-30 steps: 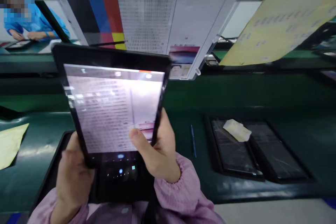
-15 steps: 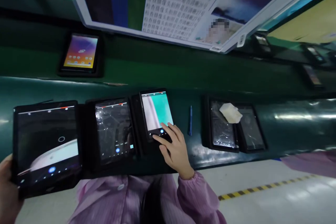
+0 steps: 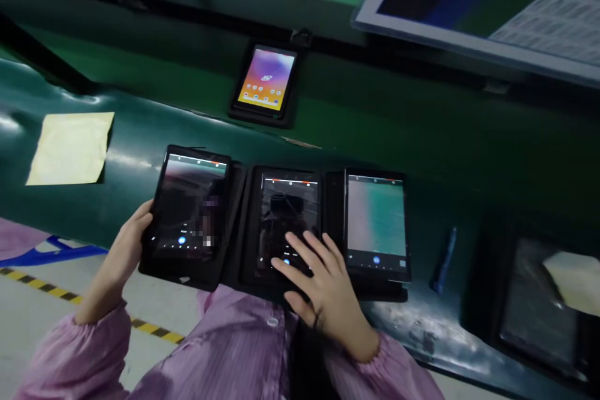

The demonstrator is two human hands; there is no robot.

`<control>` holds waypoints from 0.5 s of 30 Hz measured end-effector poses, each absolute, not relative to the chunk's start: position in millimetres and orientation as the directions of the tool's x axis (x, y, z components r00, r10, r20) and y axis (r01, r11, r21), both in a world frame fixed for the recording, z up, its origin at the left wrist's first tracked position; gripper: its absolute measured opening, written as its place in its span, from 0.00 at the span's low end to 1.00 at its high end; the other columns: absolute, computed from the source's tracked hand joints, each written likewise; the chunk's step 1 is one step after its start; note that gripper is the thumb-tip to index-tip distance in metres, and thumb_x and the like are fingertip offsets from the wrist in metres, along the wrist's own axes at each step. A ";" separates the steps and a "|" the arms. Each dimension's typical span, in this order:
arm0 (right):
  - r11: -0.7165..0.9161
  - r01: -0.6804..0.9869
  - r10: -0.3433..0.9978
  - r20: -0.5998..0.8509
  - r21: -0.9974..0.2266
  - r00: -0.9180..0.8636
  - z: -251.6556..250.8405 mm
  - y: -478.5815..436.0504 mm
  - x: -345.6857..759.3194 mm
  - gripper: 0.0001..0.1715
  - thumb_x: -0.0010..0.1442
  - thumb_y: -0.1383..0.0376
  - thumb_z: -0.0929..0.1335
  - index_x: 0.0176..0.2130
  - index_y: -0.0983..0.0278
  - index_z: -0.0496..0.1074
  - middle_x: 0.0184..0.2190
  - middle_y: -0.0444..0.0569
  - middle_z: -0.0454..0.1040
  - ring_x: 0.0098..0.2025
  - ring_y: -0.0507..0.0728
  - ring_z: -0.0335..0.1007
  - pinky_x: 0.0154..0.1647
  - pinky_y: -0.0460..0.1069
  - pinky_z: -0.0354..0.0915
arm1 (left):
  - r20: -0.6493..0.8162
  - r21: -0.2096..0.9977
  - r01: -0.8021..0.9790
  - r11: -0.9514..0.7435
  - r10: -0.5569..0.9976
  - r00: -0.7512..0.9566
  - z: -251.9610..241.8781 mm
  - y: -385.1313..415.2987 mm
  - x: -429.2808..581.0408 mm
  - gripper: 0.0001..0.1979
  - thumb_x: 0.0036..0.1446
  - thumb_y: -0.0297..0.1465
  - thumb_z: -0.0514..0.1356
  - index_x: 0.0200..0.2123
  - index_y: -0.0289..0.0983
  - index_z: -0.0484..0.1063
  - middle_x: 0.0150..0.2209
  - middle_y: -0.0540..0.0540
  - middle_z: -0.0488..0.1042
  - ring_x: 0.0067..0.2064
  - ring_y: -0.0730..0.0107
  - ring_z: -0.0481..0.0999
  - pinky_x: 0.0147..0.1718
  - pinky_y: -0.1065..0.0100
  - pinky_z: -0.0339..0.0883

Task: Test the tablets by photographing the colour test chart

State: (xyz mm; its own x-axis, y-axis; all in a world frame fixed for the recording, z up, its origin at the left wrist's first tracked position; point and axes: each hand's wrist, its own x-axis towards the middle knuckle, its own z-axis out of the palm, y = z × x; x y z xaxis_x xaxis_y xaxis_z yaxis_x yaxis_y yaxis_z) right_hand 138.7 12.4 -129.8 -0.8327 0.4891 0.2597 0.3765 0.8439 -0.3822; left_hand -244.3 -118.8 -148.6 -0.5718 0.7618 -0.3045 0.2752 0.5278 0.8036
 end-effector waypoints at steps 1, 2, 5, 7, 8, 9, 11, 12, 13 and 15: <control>0.854 0.352 0.463 0.252 -0.382 -0.850 -130.2 12.0 128.6 0.25 0.77 0.52 0.58 0.59 0.54 0.77 0.71 0.50 0.65 0.74 0.66 0.53 0.75 0.66 0.48 | -0.340 0.823 0.225 0.522 0.770 -0.540 -146.8 -121.0 -247.0 0.27 0.71 0.41 0.52 0.66 0.33 0.67 0.63 0.45 0.76 0.63 0.50 0.74 0.66 0.55 0.66; 0.862 0.334 0.442 0.241 -0.381 -0.864 -131.5 11.9 121.1 0.24 0.77 0.52 0.59 0.58 0.54 0.77 0.71 0.49 0.66 0.74 0.65 0.54 0.75 0.66 0.48 | -0.368 0.836 0.185 0.517 0.777 -0.511 -145.3 -123.4 -249.5 0.28 0.70 0.40 0.55 0.68 0.35 0.65 0.65 0.45 0.74 0.66 0.49 0.72 0.68 0.54 0.63; 0.872 0.302 0.399 0.203 -0.386 -0.894 -137.9 12.8 111.5 0.23 0.76 0.52 0.60 0.57 0.54 0.78 0.72 0.47 0.65 0.73 0.65 0.56 0.75 0.66 0.48 | -0.417 0.862 0.095 0.499 0.803 -0.426 -143.5 -130.8 -257.4 0.30 0.67 0.37 0.60 0.70 0.40 0.63 0.69 0.48 0.70 0.71 0.47 0.65 0.71 0.52 0.59; 0.875 0.293 0.382 0.177 -0.385 -0.907 -140.8 13.6 110.8 0.22 0.76 0.52 0.61 0.56 0.54 0.78 0.72 0.47 0.65 0.73 0.66 0.58 0.75 0.67 0.50 | -0.432 0.874 0.056 0.483 0.823 -0.370 -145.2 -134.4 -263.4 0.32 0.66 0.37 0.62 0.71 0.43 0.62 0.70 0.48 0.69 0.72 0.45 0.63 0.71 0.50 0.60; 0.878 0.291 0.374 0.165 -0.380 -0.913 -141.3 14.2 111.1 0.21 0.76 0.52 0.62 0.56 0.54 0.78 0.72 0.47 0.65 0.72 0.66 0.59 0.74 0.68 0.51 | -0.435 0.879 0.040 0.476 0.833 -0.342 -146.9 -135.7 -266.3 0.33 0.66 0.37 0.63 0.72 0.44 0.62 0.70 0.48 0.68 0.73 0.43 0.62 0.70 0.50 0.62; 0.882 0.289 0.366 0.154 -0.373 -0.918 -141.2 15.1 111.8 0.21 0.76 0.53 0.62 0.57 0.54 0.78 0.72 0.48 0.65 0.71 0.66 0.60 0.73 0.68 0.52 | -0.436 0.884 0.028 0.467 0.842 -0.318 -149.0 -136.6 -268.9 0.34 0.65 0.37 0.64 0.72 0.44 0.61 0.71 0.47 0.67 0.73 0.42 0.62 0.69 0.49 0.63; 0.887 0.288 0.359 0.146 -0.362 -0.922 -139.7 18.3 114.8 0.20 0.76 0.54 0.62 0.58 0.54 0.78 0.72 0.49 0.66 0.71 0.68 0.60 0.72 0.69 0.54 | -0.425 0.895 0.010 0.446 0.861 -0.279 -153.9 -137.3 -272.9 0.36 0.63 0.38 0.66 0.72 0.46 0.61 0.72 0.47 0.65 0.73 0.42 0.61 0.69 0.50 0.63; 0.887 0.287 0.360 0.155 -0.361 -0.920 -138.8 20.8 117.5 0.20 0.76 0.55 0.62 0.59 0.54 0.77 0.72 0.50 0.65 0.72 0.68 0.59 0.71 0.69 0.54 | -0.415 0.902 0.005 0.432 0.870 -0.267 -156.3 -137.2 -274.0 0.38 0.62 0.38 0.67 0.73 0.46 0.60 0.73 0.47 0.64 0.74 0.43 0.60 0.70 0.51 0.61; 0.886 0.287 0.367 0.172 -0.365 -0.914 -137.9 24.0 121.2 0.21 0.76 0.56 0.62 0.60 0.54 0.76 0.73 0.51 0.63 0.73 0.68 0.57 0.72 0.69 0.53 | -0.404 0.908 0.003 0.419 0.877 -0.260 -158.6 -136.8 -274.7 0.39 0.61 0.39 0.68 0.73 0.46 0.60 0.73 0.46 0.63 0.74 0.43 0.60 0.71 0.51 0.60; 0.872 0.306 0.408 0.222 -0.382 -0.886 -137.3 31.7 130.7 0.22 0.76 0.58 0.61 0.61 0.55 0.75 0.75 0.51 0.57 0.75 0.68 0.52 0.73 0.68 0.50 | -0.386 0.916 0.006 0.401 0.886 -0.258 -162.6 -135.2 -275.1 0.42 0.58 0.41 0.70 0.73 0.46 0.60 0.73 0.44 0.63 0.74 0.43 0.60 0.71 0.51 0.59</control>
